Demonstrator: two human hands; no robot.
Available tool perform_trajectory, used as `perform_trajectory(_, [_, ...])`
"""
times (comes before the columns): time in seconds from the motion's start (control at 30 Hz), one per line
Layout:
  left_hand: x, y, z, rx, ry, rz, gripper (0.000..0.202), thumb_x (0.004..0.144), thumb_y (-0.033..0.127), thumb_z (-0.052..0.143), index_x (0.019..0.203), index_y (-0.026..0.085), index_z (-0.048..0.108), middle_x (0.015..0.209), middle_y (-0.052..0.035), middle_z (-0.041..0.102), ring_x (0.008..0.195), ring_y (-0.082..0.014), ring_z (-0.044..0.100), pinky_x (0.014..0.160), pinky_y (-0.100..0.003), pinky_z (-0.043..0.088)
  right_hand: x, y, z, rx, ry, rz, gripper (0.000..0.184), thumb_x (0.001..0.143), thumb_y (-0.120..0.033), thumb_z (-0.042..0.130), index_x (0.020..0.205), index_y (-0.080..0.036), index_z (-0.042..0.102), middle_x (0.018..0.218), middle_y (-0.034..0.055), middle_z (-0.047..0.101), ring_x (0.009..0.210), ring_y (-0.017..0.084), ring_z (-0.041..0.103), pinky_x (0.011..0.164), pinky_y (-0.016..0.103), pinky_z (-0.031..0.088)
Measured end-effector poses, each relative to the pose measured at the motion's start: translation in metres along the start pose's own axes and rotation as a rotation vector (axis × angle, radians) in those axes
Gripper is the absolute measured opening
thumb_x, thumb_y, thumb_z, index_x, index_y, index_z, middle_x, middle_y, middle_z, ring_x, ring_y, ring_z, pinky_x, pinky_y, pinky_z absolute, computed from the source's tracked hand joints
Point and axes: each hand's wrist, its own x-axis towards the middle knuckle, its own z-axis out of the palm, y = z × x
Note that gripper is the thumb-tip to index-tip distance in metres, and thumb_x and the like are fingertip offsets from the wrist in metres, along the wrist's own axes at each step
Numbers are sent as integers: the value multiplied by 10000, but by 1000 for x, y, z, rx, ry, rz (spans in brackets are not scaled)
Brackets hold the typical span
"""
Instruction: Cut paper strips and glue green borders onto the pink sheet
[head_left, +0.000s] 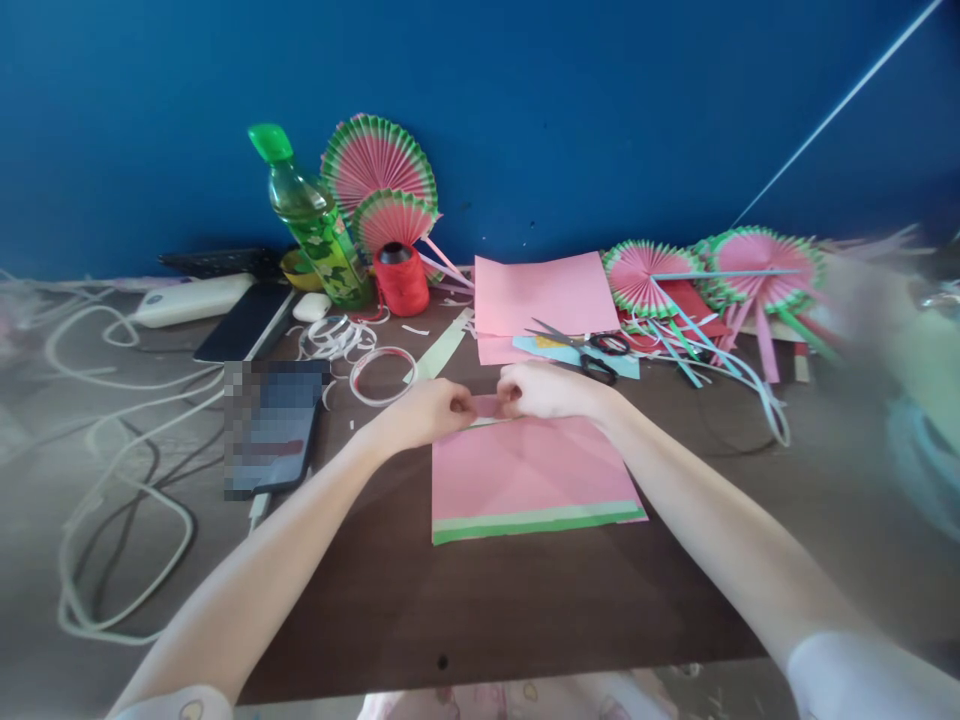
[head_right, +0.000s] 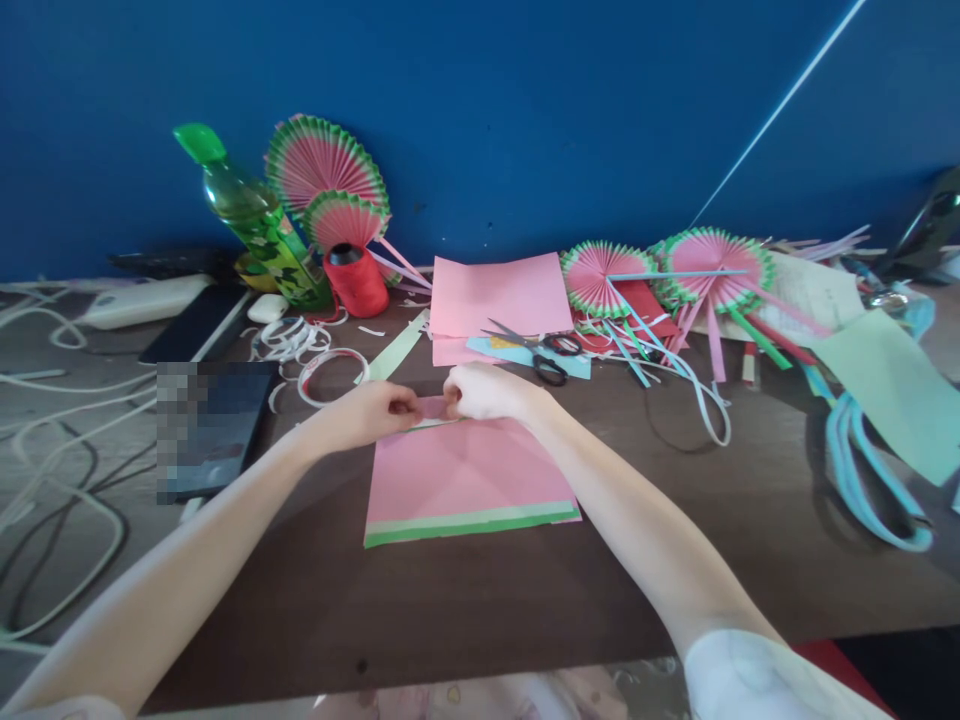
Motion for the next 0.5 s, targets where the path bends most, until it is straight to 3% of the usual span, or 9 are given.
perform_trajectory(0.5, [-1, 2, 6, 48, 35, 10, 226, 714, 287, 450, 753, 184, 647, 715, -21, 654, 635, -138, 550, 586, -239, 347, 1, -1, 2, -12, 10, 31, 147, 689, -306, 577, 684, -168, 629, 796, 42, 623, 709, 141, 524, 577, 240, 332])
